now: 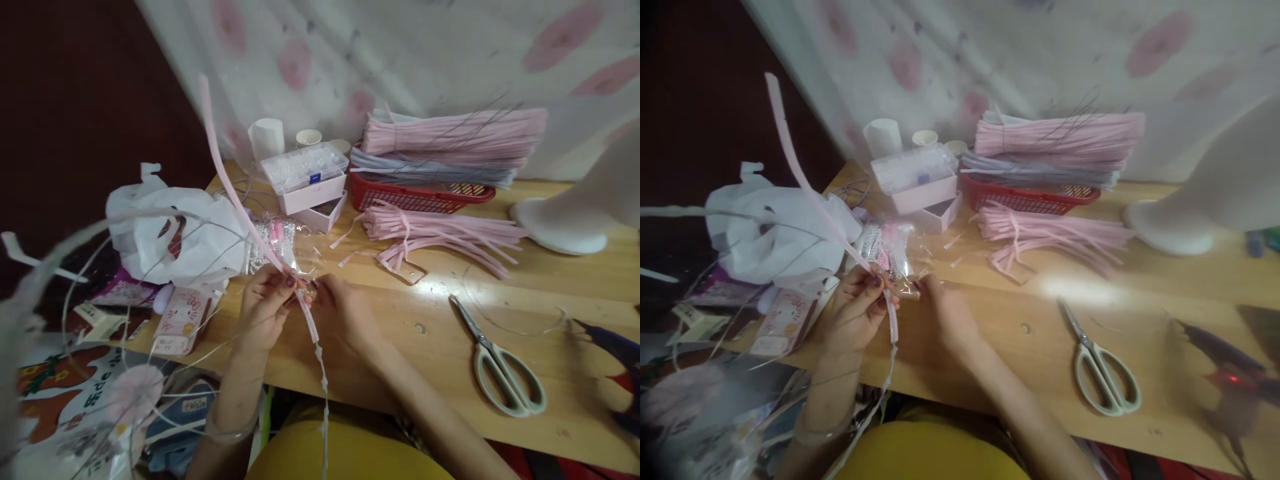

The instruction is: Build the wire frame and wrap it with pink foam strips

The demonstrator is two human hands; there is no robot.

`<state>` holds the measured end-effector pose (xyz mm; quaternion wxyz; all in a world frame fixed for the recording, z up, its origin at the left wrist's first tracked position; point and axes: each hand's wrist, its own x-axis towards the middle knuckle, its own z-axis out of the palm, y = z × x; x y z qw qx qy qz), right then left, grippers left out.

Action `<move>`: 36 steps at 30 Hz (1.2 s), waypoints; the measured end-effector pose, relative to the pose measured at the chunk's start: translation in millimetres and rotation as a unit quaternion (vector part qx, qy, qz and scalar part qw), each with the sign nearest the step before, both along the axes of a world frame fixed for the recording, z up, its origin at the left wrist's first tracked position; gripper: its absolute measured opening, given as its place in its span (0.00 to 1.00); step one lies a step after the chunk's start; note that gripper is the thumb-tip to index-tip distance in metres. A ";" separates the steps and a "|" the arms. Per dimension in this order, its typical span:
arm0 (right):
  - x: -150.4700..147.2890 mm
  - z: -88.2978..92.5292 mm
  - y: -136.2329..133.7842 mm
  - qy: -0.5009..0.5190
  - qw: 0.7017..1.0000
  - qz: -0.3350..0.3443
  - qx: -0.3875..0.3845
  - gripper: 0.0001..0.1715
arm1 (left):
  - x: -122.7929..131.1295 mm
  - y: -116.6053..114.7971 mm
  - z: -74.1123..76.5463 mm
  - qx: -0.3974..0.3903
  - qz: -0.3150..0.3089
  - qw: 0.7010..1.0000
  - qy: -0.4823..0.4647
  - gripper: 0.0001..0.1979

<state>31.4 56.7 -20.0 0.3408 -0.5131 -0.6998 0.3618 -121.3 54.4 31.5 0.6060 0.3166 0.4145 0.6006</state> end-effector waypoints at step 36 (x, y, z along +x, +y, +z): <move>116.3 40.5 -67.7 0.010 0.976 0.028 0.216 0.15 | 80.2 -3.9 -24.2 -0.021 -0.231 0.972 0.025 0.14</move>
